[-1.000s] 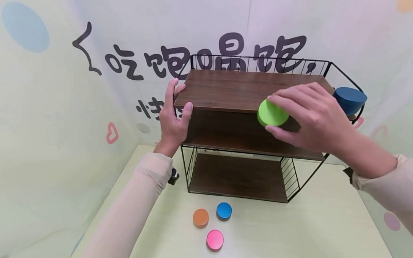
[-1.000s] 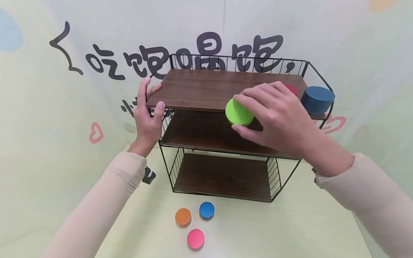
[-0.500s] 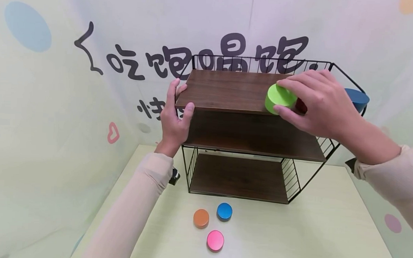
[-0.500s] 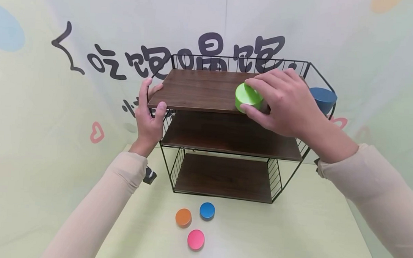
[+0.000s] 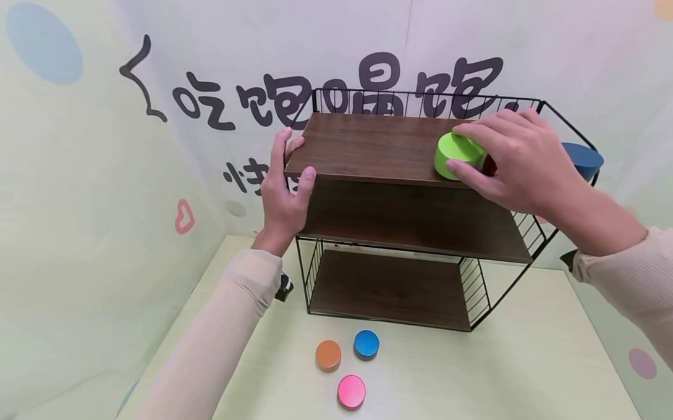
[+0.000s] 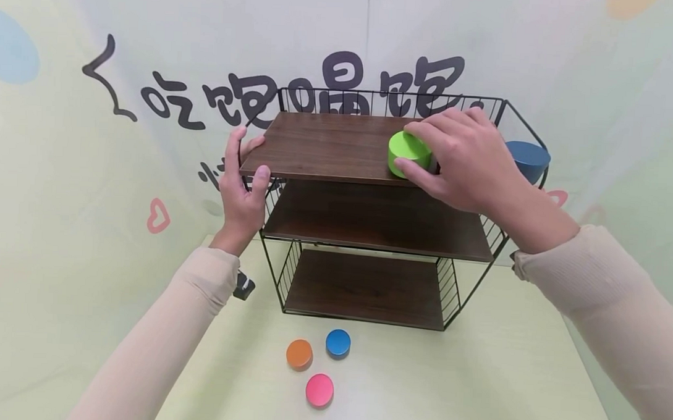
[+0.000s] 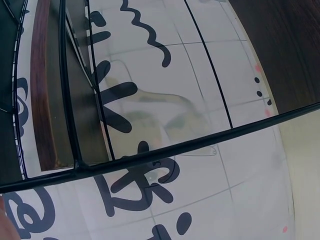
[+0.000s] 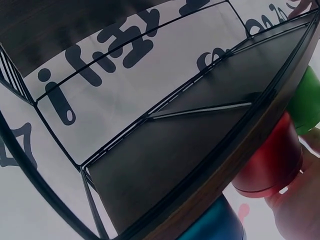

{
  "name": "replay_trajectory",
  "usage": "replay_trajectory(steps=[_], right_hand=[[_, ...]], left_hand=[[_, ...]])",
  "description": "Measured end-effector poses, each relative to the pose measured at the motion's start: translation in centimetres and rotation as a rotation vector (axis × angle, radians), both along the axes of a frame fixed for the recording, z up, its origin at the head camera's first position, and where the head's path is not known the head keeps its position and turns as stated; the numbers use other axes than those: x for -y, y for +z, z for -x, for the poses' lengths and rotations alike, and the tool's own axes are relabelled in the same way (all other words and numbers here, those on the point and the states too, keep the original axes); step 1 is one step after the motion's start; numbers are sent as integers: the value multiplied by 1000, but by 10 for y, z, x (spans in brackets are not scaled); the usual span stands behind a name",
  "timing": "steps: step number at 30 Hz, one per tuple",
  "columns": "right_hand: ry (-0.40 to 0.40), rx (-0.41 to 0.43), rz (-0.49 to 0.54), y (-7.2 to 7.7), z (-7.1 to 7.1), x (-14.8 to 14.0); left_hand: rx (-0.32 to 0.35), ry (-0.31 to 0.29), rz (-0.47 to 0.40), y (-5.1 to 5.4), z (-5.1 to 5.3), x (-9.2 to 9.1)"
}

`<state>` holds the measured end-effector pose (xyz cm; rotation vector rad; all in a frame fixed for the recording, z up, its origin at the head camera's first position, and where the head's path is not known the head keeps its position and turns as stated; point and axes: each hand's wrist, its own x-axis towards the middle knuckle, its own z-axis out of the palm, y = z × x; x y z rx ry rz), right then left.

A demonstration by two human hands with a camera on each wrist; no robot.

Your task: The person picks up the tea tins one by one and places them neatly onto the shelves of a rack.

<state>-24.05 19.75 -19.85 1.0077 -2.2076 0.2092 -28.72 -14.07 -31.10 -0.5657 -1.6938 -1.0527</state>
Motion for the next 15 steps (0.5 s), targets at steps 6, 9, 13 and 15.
replay_trajectory(steps=[6, 9, 13, 15], right_hand=[[-53, 24, -7, 0, 0, 2], [-48, 11, 5, 0, -1, 2], [-17, -57, 45, 0, -6, 2], [20, -114, 80, -1, -10, 4]], left_hand=[[5, -6, -2, 0, -1, 0], [6, -6, -2, 0, -2, 0], [-5, -9, -2, 0, -1, 0], [-9, -11, -5, 1, -1, -1]])
